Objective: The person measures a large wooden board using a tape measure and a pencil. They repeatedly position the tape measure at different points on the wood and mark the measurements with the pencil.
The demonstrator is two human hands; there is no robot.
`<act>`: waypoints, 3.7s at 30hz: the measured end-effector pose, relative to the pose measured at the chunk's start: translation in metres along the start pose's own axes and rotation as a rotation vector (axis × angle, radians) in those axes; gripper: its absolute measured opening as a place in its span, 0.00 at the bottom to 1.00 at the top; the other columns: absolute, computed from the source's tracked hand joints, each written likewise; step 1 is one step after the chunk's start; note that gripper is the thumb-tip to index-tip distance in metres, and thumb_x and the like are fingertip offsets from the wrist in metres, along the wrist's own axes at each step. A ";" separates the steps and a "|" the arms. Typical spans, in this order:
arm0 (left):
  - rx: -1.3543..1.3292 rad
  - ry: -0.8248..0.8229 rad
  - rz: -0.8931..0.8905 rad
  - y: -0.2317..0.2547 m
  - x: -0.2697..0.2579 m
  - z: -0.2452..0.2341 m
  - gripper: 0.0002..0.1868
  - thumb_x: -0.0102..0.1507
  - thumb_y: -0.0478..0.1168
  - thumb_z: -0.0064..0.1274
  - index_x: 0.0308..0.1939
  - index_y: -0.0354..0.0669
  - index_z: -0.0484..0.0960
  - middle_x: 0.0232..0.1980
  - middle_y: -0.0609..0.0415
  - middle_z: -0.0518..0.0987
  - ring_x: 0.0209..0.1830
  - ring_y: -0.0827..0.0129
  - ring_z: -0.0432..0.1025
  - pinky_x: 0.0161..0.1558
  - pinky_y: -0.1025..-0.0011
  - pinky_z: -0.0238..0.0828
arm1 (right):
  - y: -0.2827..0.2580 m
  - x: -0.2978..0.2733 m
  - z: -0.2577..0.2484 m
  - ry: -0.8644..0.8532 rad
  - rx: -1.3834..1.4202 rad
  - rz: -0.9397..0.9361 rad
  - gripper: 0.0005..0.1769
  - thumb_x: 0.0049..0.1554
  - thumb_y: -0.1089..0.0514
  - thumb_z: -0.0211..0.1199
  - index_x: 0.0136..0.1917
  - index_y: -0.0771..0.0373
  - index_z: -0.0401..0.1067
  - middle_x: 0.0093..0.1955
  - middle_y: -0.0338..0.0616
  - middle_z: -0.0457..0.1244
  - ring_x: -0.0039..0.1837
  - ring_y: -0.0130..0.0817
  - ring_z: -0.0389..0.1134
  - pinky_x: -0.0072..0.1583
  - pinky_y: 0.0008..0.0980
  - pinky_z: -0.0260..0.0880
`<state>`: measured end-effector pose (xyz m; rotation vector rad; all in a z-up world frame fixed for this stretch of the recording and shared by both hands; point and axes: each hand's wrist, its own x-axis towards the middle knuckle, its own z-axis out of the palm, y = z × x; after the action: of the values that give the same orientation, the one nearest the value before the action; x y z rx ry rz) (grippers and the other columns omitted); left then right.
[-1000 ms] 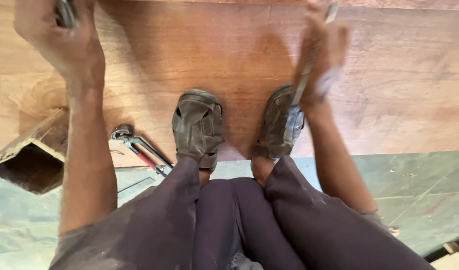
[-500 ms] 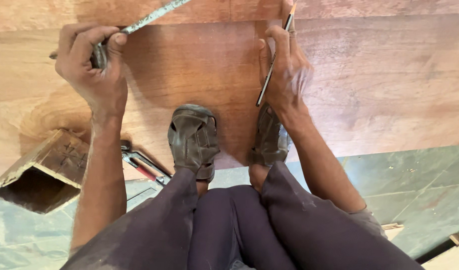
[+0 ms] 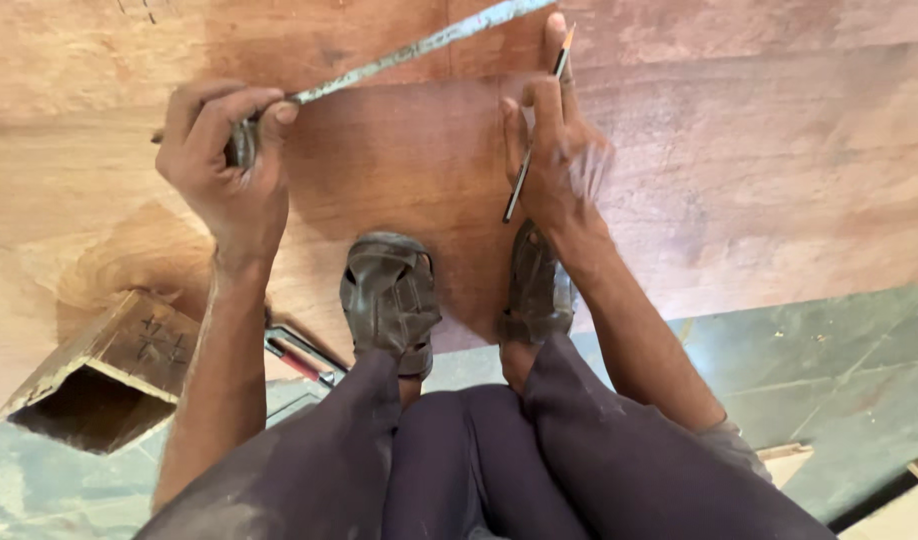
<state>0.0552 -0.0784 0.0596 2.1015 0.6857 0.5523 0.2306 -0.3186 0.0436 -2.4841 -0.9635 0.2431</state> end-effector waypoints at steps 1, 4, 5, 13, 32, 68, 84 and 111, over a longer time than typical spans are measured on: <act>0.005 -0.014 -0.011 0.000 -0.002 -0.001 0.08 0.73 0.34 0.72 0.50 0.38 0.87 0.48 0.52 0.79 0.38 0.71 0.69 0.37 0.74 0.61 | -0.003 -0.001 -0.003 -0.006 0.013 0.014 0.12 0.66 0.58 0.67 0.49 0.62 0.64 0.73 0.55 0.63 0.38 0.48 0.69 0.38 0.42 0.66; 0.004 -0.016 0.034 0.008 -0.002 0.000 0.07 0.72 0.32 0.69 0.49 0.37 0.86 0.47 0.52 0.78 0.42 0.69 0.72 0.40 0.72 0.66 | -0.022 -0.009 -0.025 -0.011 -0.011 0.057 0.16 0.64 0.56 0.69 0.56 0.68 0.69 0.54 0.54 0.67 0.36 0.49 0.69 0.36 0.43 0.66; -0.001 -0.002 0.051 0.010 0.004 0.003 0.07 0.72 0.32 0.69 0.49 0.37 0.85 0.47 0.52 0.78 0.42 0.69 0.73 0.41 0.72 0.67 | -0.028 -0.010 -0.034 0.002 -0.033 0.065 0.20 0.62 0.55 0.69 0.59 0.71 0.71 0.46 0.55 0.69 0.34 0.49 0.68 0.35 0.43 0.65; -0.102 0.008 -0.015 0.033 0.011 0.020 0.07 0.68 0.33 0.69 0.46 0.37 0.86 0.44 0.51 0.79 0.38 0.67 0.71 0.38 0.69 0.65 | -0.042 -0.059 -0.083 0.082 0.512 0.465 0.10 0.66 0.59 0.64 0.44 0.68 0.74 0.32 0.45 0.66 0.33 0.28 0.64 0.40 0.33 0.65; 0.033 -0.293 0.115 0.102 -0.012 0.091 0.06 0.62 0.36 0.69 0.40 0.43 0.87 0.38 0.54 0.80 0.34 0.62 0.76 0.37 0.66 0.72 | 0.030 -0.048 -0.171 0.158 0.221 -0.040 0.10 0.59 0.67 0.72 0.52 0.64 0.74 0.58 0.45 0.71 0.59 0.45 0.70 0.61 0.40 0.71; 0.228 -0.230 -0.248 0.262 -0.013 0.169 0.04 0.70 0.34 0.65 0.43 0.36 0.85 0.39 0.53 0.81 0.32 0.74 0.70 0.35 0.76 0.63 | 0.233 -0.044 -0.126 0.134 0.208 0.038 0.08 0.64 0.56 0.66 0.52 0.59 0.69 0.72 0.51 0.64 0.78 0.47 0.60 0.78 0.57 0.48; 0.236 -0.624 0.002 0.253 0.015 0.281 0.08 0.62 0.41 0.66 0.39 0.40 0.87 0.36 0.51 0.81 0.33 0.62 0.76 0.35 0.65 0.70 | 0.237 -0.061 -0.134 0.627 1.685 1.083 0.04 0.58 0.60 0.67 0.48 0.62 0.76 0.45 0.47 0.72 0.47 0.38 0.76 0.51 0.42 0.81; 0.256 -0.384 0.110 0.184 0.062 0.265 0.07 0.64 0.36 0.68 0.45 0.43 0.90 0.41 0.52 0.80 0.40 0.61 0.75 0.40 0.63 0.70 | 0.332 -0.031 -0.132 0.542 0.119 0.169 0.25 0.72 0.42 0.59 0.73 0.56 0.63 0.82 0.46 0.54 0.84 0.48 0.50 0.81 0.45 0.55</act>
<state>0.3104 -0.2850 0.0728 2.4050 0.4379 0.1116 0.4471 -0.6013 0.0005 -2.3320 -0.4983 -0.3007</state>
